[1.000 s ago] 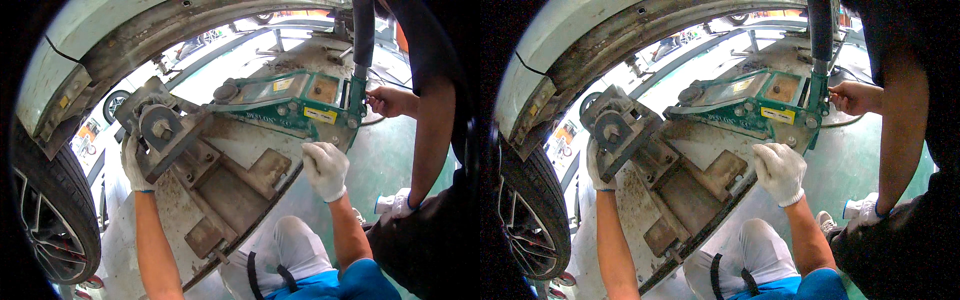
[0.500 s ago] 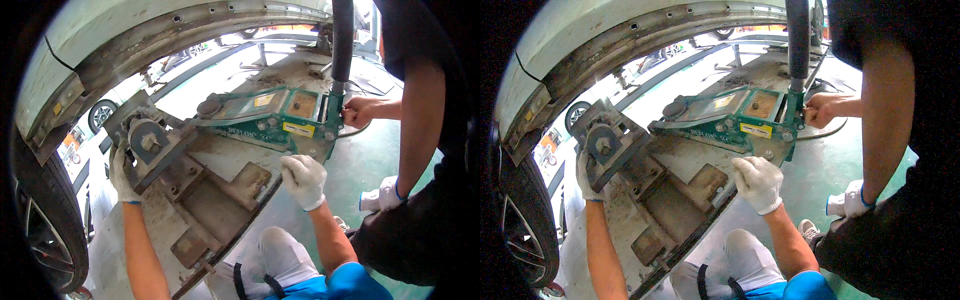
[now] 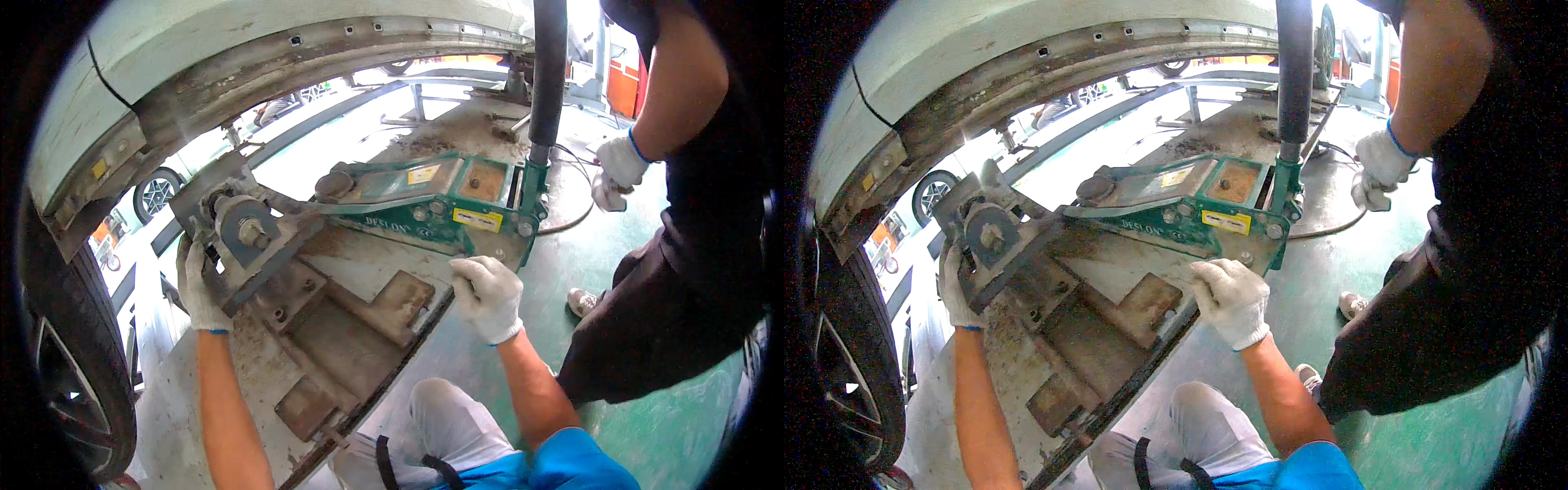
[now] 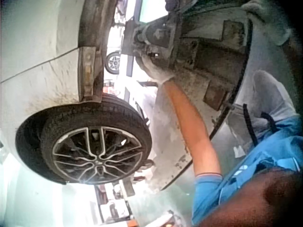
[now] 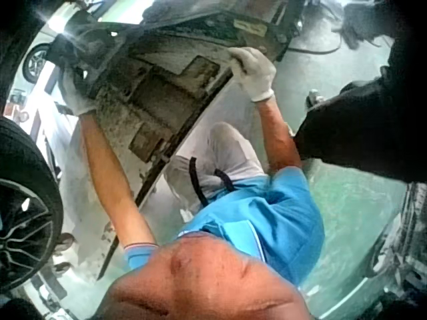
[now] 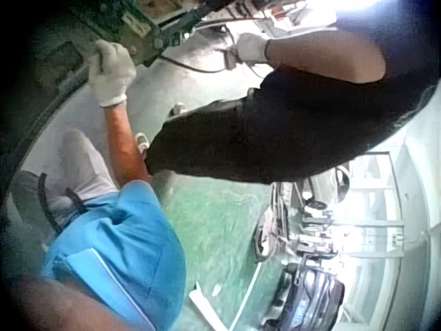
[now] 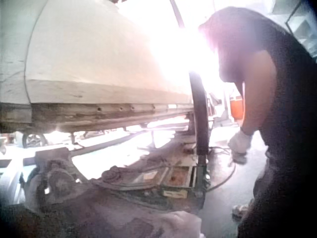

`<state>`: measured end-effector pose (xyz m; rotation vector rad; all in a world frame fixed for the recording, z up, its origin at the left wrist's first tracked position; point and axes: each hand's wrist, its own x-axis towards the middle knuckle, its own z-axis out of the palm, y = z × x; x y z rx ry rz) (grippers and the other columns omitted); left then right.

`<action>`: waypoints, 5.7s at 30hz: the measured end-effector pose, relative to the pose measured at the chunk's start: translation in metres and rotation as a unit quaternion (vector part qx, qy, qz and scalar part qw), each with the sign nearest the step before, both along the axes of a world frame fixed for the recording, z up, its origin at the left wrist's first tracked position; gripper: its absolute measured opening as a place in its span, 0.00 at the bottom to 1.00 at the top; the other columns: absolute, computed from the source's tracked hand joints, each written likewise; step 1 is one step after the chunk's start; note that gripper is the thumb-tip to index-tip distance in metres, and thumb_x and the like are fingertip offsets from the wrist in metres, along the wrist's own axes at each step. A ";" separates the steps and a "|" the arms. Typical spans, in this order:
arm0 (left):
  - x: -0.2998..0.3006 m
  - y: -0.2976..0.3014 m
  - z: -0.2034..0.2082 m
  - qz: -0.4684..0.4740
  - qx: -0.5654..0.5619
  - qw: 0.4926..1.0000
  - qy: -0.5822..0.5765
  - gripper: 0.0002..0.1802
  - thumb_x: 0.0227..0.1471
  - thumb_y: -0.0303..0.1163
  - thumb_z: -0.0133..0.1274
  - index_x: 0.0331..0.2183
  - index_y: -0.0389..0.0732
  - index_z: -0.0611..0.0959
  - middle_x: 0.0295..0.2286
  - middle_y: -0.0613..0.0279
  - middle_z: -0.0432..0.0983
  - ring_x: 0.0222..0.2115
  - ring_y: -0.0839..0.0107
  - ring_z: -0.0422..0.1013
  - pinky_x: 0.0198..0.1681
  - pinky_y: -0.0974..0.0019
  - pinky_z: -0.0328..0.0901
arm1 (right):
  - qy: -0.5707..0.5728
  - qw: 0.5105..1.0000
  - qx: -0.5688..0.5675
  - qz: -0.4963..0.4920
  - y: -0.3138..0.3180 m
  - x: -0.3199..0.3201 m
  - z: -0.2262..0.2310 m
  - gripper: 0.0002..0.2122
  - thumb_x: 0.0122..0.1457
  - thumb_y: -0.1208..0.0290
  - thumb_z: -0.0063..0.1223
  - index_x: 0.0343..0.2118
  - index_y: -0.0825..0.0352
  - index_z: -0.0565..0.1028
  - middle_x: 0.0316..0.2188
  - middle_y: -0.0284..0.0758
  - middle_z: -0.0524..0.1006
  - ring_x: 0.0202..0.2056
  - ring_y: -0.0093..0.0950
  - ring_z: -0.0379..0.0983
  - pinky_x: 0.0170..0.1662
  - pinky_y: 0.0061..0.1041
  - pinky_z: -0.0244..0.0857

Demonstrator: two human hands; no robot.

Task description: The person kneels under a raised vehicle and uses a hydraulic floor jack to support a metal frame attached to the suspension. They repeatedly pump the jack handle to raise and lower the frame while stabilizing it with their hands.

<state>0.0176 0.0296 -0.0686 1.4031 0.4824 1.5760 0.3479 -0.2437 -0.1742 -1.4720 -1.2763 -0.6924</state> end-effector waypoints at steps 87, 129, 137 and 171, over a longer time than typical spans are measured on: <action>0.279 -0.012 -0.089 0.045 -0.439 0.896 0.050 0.22 0.61 0.46 0.54 0.38 0.32 0.82 0.30 0.56 0.79 0.22 0.65 0.74 0.26 0.57 0.68 | 0.417 0.903 -0.102 0.030 -0.065 0.169 -0.024 0.24 0.70 0.51 0.45 0.24 0.66 0.75 0.14 0.25 0.66 0.14 0.17 0.58 0.18 0.24 0.48; 0.281 0.073 -0.137 -0.061 -0.405 0.911 0.049 0.20 0.59 0.44 0.58 0.45 0.39 0.82 0.44 0.57 0.80 0.36 0.59 0.78 0.38 0.57 0.74 | 0.626 0.776 -0.030 0.069 -0.053 0.109 -0.017 0.13 0.61 0.59 0.55 0.40 0.65 0.77 0.26 0.27 0.74 0.22 0.17 0.68 0.22 0.19 0.57; 0.247 0.061 -0.126 0.049 -0.367 0.917 0.149 0.28 0.57 0.44 0.60 0.52 0.34 0.81 0.53 0.56 0.77 0.48 0.61 0.74 0.53 0.59 0.67 | 0.618 0.777 0.023 0.117 -0.072 0.055 -0.019 0.12 0.62 0.69 0.54 0.43 0.71 0.77 0.32 0.36 0.78 0.31 0.26 0.74 0.36 0.24 0.66; 0.207 -0.065 -0.079 -0.035 -0.353 0.929 0.106 0.24 0.61 0.36 0.54 0.55 0.34 0.76 0.47 0.55 0.78 0.43 0.63 0.77 0.50 0.60 0.71 | 0.576 0.800 -0.029 0.165 -0.100 0.092 -0.035 0.18 0.63 0.59 0.54 0.45 0.71 0.75 0.35 0.32 0.78 0.27 0.18 0.70 0.24 0.20 0.61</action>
